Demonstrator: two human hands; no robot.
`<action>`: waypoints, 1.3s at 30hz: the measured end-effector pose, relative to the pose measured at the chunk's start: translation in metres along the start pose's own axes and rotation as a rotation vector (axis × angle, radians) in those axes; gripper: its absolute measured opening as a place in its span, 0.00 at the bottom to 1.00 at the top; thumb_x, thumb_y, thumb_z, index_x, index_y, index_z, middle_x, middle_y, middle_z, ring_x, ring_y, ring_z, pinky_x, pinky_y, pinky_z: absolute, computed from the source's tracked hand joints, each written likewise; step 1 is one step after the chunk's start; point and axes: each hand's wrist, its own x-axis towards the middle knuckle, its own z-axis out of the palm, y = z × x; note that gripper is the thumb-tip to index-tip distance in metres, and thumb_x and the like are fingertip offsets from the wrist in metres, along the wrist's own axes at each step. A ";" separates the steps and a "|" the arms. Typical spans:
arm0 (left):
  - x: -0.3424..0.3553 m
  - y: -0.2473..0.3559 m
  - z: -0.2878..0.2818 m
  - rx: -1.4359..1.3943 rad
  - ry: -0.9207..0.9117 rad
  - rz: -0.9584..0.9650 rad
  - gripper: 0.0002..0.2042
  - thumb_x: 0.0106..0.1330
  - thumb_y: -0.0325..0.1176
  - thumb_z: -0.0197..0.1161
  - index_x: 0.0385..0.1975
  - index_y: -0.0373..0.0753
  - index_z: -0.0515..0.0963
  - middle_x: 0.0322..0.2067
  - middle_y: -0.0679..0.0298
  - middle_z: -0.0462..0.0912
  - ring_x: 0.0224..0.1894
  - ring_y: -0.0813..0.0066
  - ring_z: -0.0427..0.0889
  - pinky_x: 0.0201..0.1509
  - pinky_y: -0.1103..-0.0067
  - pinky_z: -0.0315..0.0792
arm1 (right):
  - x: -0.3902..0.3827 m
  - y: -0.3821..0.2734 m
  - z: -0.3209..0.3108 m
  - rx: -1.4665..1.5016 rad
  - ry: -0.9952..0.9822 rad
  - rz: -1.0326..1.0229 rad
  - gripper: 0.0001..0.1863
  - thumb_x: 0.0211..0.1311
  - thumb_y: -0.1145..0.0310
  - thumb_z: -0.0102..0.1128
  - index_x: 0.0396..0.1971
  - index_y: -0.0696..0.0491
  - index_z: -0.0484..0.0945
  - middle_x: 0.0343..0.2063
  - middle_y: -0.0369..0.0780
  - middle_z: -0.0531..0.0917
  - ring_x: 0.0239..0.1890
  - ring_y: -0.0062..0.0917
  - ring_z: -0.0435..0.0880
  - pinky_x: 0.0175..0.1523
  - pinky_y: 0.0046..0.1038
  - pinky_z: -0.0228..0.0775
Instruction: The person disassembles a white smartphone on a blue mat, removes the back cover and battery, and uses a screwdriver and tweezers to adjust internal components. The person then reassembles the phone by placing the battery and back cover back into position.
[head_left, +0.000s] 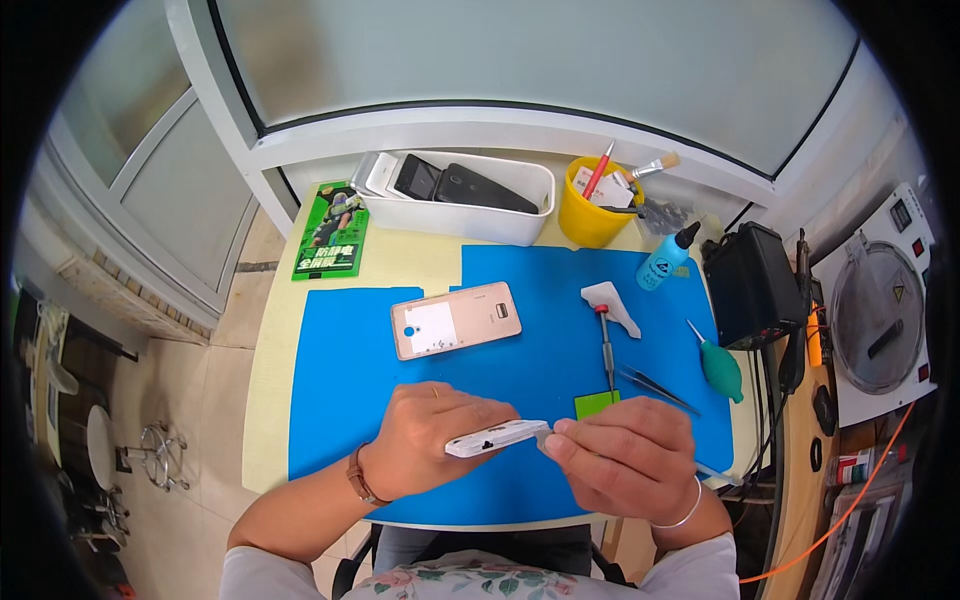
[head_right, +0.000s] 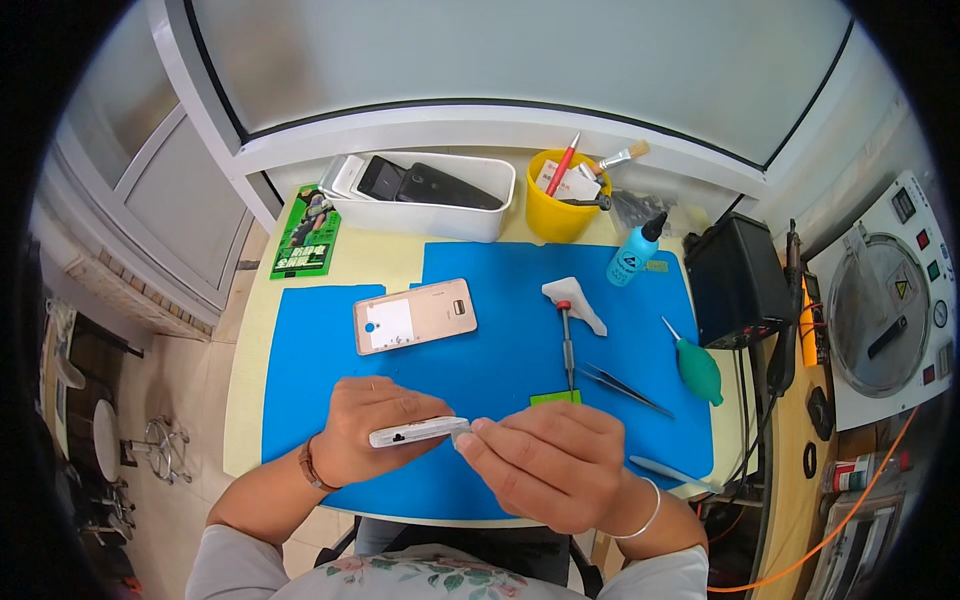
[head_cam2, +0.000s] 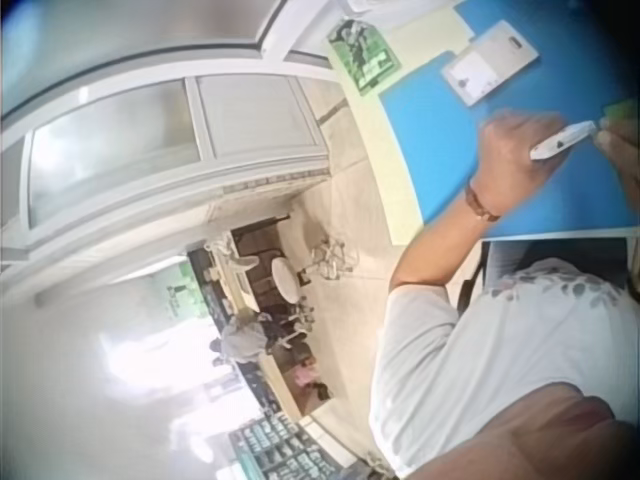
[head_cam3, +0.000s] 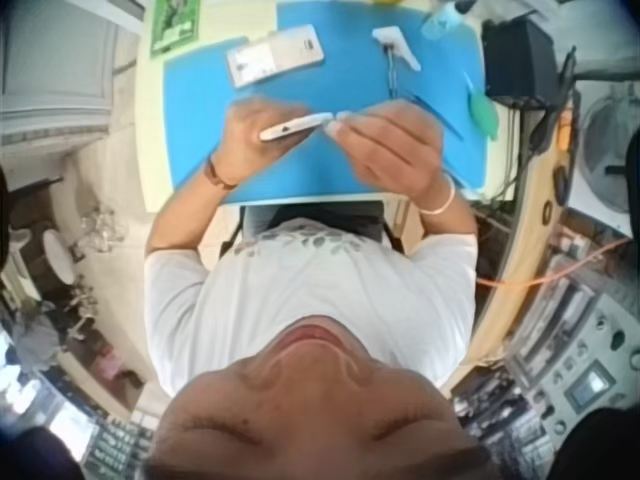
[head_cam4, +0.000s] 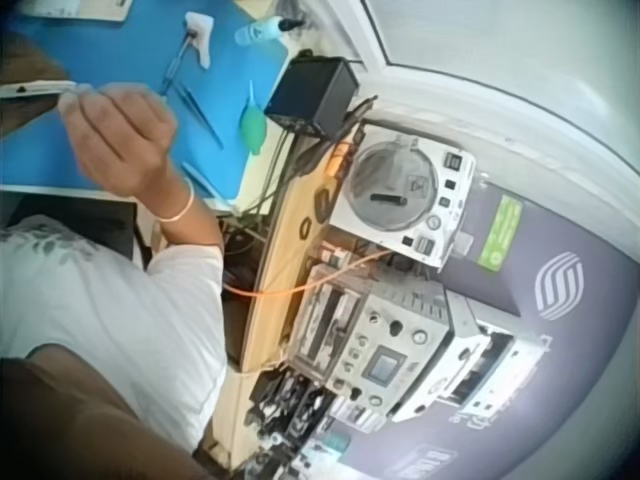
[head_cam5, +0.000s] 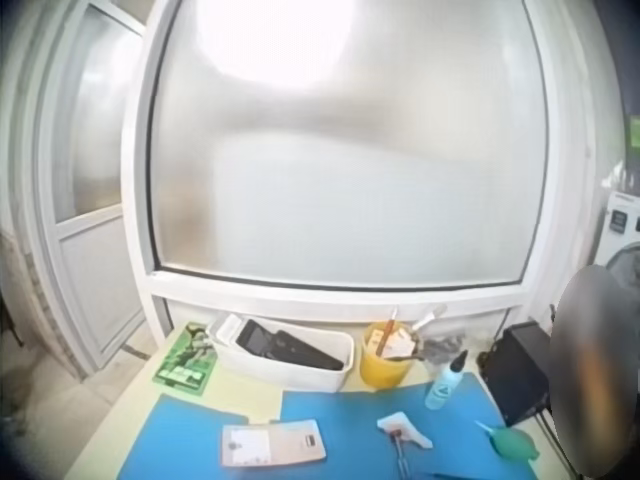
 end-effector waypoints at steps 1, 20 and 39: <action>0.000 -0.001 0.001 -0.008 0.009 0.002 0.13 0.54 0.31 0.85 0.40 0.42 0.92 0.37 0.62 0.95 0.33 0.68 0.94 0.33 0.77 0.82 | 0.001 0.001 0.000 0.004 -0.002 -0.001 0.08 0.64 0.71 0.77 0.42 0.49 0.94 0.36 0.36 0.93 0.34 0.22 0.91 0.34 0.21 0.82; 0.004 0.000 0.000 0.000 0.016 0.052 0.15 0.52 0.28 0.87 0.39 0.43 0.90 0.35 0.64 0.95 0.32 0.70 0.94 0.31 0.78 0.80 | 0.002 0.006 -0.004 0.054 0.009 0.032 0.06 0.62 0.72 0.79 0.39 0.49 0.94 0.32 0.35 0.91 0.31 0.21 0.89 0.31 0.19 0.79; 0.002 -0.002 0.007 0.098 0.130 0.112 0.12 0.52 0.28 0.85 0.36 0.43 0.91 0.33 0.64 0.94 0.29 0.70 0.92 0.30 0.79 0.79 | -0.004 -0.009 0.005 -0.287 0.019 -0.175 0.05 0.63 0.70 0.76 0.37 0.52 0.93 0.34 0.37 0.92 0.38 0.21 0.90 0.39 0.19 0.82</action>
